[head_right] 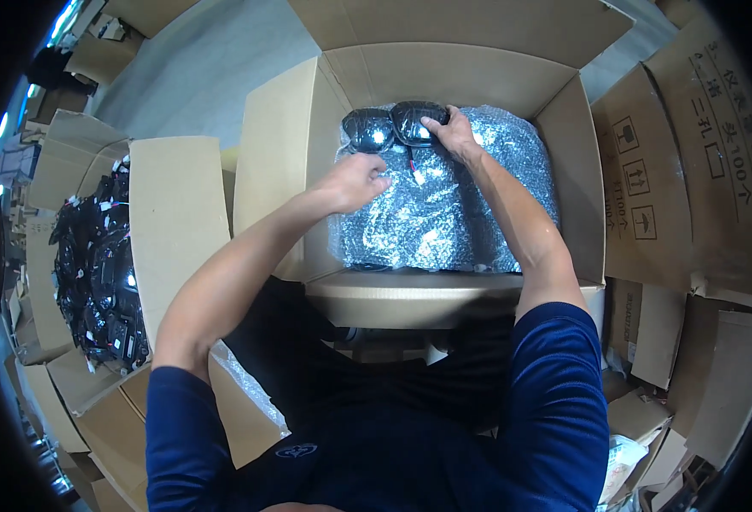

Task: The person packs black plastic light housings into a cardboard box by hand, cushioning them with bubble wrap.

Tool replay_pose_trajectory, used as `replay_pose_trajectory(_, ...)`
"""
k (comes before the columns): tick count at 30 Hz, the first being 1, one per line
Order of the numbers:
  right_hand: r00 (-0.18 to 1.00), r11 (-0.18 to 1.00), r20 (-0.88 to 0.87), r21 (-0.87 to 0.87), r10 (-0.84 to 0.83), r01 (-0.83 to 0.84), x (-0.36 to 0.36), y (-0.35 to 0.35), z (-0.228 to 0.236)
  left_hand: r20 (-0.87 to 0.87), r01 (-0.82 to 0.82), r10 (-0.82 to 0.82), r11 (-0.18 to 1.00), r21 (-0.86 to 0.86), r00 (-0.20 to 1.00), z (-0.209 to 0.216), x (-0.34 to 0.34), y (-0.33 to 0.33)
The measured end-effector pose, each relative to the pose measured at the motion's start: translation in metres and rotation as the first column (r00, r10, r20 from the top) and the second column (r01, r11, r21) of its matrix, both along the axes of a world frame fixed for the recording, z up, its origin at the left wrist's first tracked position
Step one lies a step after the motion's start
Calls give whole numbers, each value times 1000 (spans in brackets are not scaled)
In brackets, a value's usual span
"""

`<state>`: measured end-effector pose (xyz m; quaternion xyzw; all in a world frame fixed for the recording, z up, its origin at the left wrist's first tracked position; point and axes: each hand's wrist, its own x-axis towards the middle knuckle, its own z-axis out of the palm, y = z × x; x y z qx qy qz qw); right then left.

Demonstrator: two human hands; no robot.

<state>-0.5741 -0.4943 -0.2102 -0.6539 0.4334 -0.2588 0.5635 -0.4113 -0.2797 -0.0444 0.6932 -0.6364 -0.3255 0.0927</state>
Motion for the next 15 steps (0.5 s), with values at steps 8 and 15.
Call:
replay_pose_trajectory(8,976,966,-36,-156,-214,206,-2,0,-8,597,-131,125,991,-33,792,-96,-1,-83)
replay_pose_trajectory(15,942,898,-43,-318,-333,303,-12,-2,-10,399,-472,519,855,-216,756,-117,-4,-91)
